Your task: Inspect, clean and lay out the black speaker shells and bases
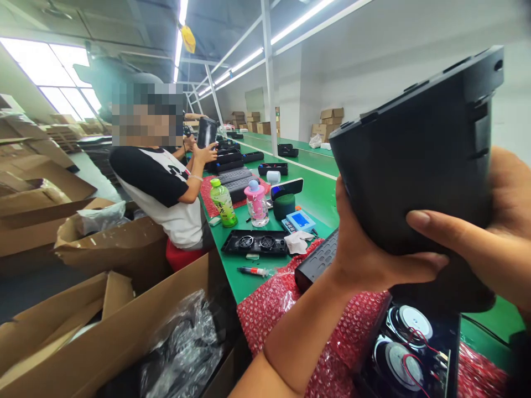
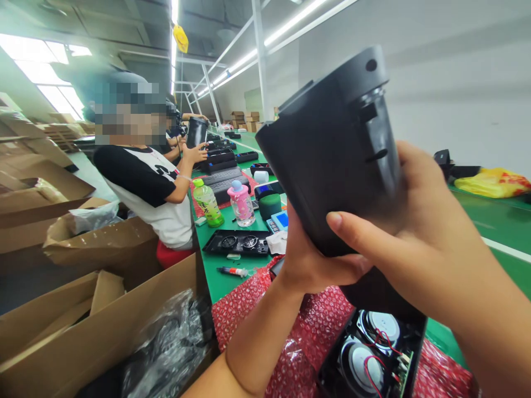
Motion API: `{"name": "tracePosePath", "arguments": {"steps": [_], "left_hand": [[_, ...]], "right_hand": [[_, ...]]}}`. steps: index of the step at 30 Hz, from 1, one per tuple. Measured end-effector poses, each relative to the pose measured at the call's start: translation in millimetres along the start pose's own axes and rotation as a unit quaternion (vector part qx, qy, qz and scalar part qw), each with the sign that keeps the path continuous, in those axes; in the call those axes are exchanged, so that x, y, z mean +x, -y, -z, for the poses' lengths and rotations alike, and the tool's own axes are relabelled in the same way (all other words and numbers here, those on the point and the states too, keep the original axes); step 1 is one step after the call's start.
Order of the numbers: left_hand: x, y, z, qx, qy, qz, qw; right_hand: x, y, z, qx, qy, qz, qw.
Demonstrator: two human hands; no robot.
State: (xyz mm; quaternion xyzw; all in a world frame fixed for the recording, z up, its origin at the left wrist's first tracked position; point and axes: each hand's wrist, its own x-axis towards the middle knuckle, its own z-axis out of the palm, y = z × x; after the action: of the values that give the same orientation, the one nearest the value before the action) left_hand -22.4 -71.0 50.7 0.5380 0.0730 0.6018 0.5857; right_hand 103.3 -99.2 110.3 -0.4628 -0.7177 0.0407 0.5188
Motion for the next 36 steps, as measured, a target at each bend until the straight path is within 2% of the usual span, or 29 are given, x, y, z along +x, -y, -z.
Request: {"name": "tracePosePath", "arguments": {"steps": [4, 7, 10, 13, 15, 16, 18, 20, 22, 24, 25, 27, 29, 31, 33, 36], "left_hand": [[7, -3, 6.0, -0.05, 0.029, -0.02, 0.998], [16, -7, 18.4, -0.073, 0.051, -0.018, 0.996], [27, -4, 31.7, -0.07, 0.032, 0.039, 0.996], [35, 12, 35.2, -0.041, -0.04, 0.067, 0.996], [36, 26, 30.9, -0.066, -0.069, 0.098, 0.991], [34, 32, 27.6, -0.095, -0.054, 0.132, 0.985], [30, 39, 20.9, -0.156, 0.015, 0.205, 0.966], [27, 40, 16.4, -0.183, 0.048, 0.229, 0.955], [27, 35, 15.0, -0.168, 0.015, 0.2, 0.965], [30, 32, 15.8, -0.108, -0.057, 0.153, 0.981], [31, 31, 16.7, -0.063, -0.094, 0.129, 0.985], [31, 31, 18.5, 0.023, -0.14, 0.081, 0.986], [28, 30, 19.7, 0.06, -0.126, 0.061, 0.988], [23, 27, 19.6, 0.06, -0.073, 0.078, 0.992], [21, 25, 18.1, 0.054, -0.031, 0.107, 0.992], [24, 28, 13.6, 0.044, -0.016, 0.135, 0.99]], "right_hand": [[13, -4, -3, 0.034, 0.002, -0.075, 0.997], [25, -19, -3, 0.137, 0.032, -0.149, 0.979], [37, -38, 2, 0.282, 0.067, -0.271, 0.918], [45, -54, 9, 0.375, 0.068, -0.363, 0.85], [47, -62, 11, 0.416, 0.077, -0.362, 0.831], [47, -66, 11, 0.429, 0.088, -0.352, 0.827], [46, -74, 8, 0.437, 0.108, -0.339, 0.826], [46, -81, 5, 0.418, 0.115, -0.324, 0.841], [46, -86, 2, 0.377, 0.107, -0.284, 0.875], [45, -89, -2, 0.358, 0.124, -0.228, 0.897], [44, -91, -5, 0.364, 0.139, -0.2, 0.899], [42, -97, -11, 0.402, 0.161, -0.182, 0.883], [39, -110, -16, 0.433, 0.151, -0.21, 0.864], [36, -127, -17, 0.445, 0.13, -0.251, 0.85], [33, -143, -13, 0.451, 0.109, -0.268, 0.844], [30, -162, -2, 0.46, 0.065, -0.272, 0.843]]}}
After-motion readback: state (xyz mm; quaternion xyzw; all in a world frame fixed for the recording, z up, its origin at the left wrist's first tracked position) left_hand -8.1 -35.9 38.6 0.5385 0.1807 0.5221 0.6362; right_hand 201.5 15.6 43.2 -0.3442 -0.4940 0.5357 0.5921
